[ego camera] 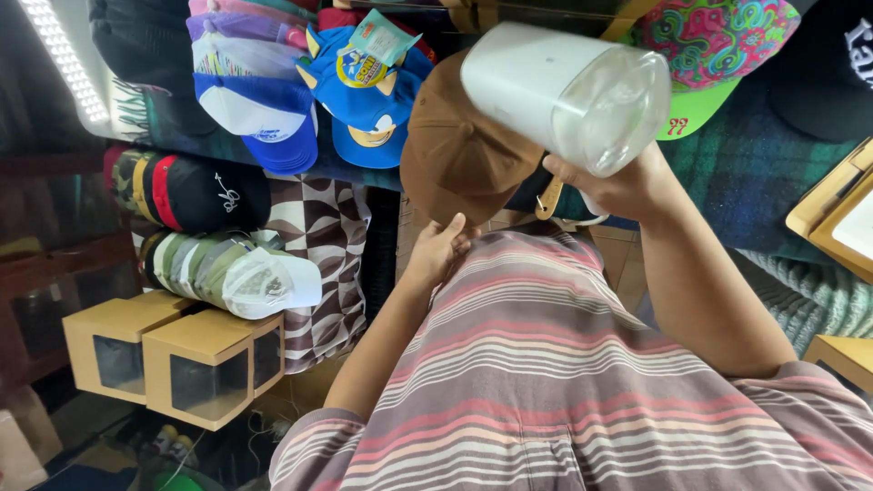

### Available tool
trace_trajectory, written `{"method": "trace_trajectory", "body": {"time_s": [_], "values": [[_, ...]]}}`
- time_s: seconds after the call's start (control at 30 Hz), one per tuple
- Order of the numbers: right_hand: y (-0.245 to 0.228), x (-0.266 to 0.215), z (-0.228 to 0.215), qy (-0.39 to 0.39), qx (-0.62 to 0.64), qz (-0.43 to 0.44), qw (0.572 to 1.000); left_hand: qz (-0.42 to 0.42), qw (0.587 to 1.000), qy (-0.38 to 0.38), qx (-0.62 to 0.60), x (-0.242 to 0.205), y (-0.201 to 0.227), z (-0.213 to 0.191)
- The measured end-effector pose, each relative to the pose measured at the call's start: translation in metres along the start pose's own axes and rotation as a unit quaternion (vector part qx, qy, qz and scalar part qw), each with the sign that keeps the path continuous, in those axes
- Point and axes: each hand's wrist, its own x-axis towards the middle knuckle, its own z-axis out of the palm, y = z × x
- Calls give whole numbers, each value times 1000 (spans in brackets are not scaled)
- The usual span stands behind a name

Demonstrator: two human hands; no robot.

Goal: Cleaning a brown baseball cap using a brush and a hair dryer in a storage area.

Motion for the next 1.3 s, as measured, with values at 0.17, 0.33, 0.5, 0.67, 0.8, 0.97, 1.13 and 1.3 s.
{"method": "trace_trajectory", "body": {"time_s": [0.17,0.33,0.5,0.67,0.8,0.97,1.13,1.3], "values": [[10,-10,42,-69,-32,18,997,72,997,14,16,-6,69,-9],[-31,-8,63,-50,-123,58,990,192,979,7,71,31,90,-34],[-77,9,106,-21,-220,91,971,161,932,-55,321,28,56,-50],[-48,-33,133,-57,-471,-119,872,205,883,-201,370,16,63,-66],[-84,0,211,68,-456,-154,874,231,851,-306,359,-38,135,-71],[-79,-6,284,-47,-290,92,951,508,746,-284,323,-77,188,-85],[-95,3,304,22,-281,112,953,296,880,-271,252,-52,200,-98],[43,-117,257,437,-159,300,833,207,941,-200,180,-54,239,-95]]}}
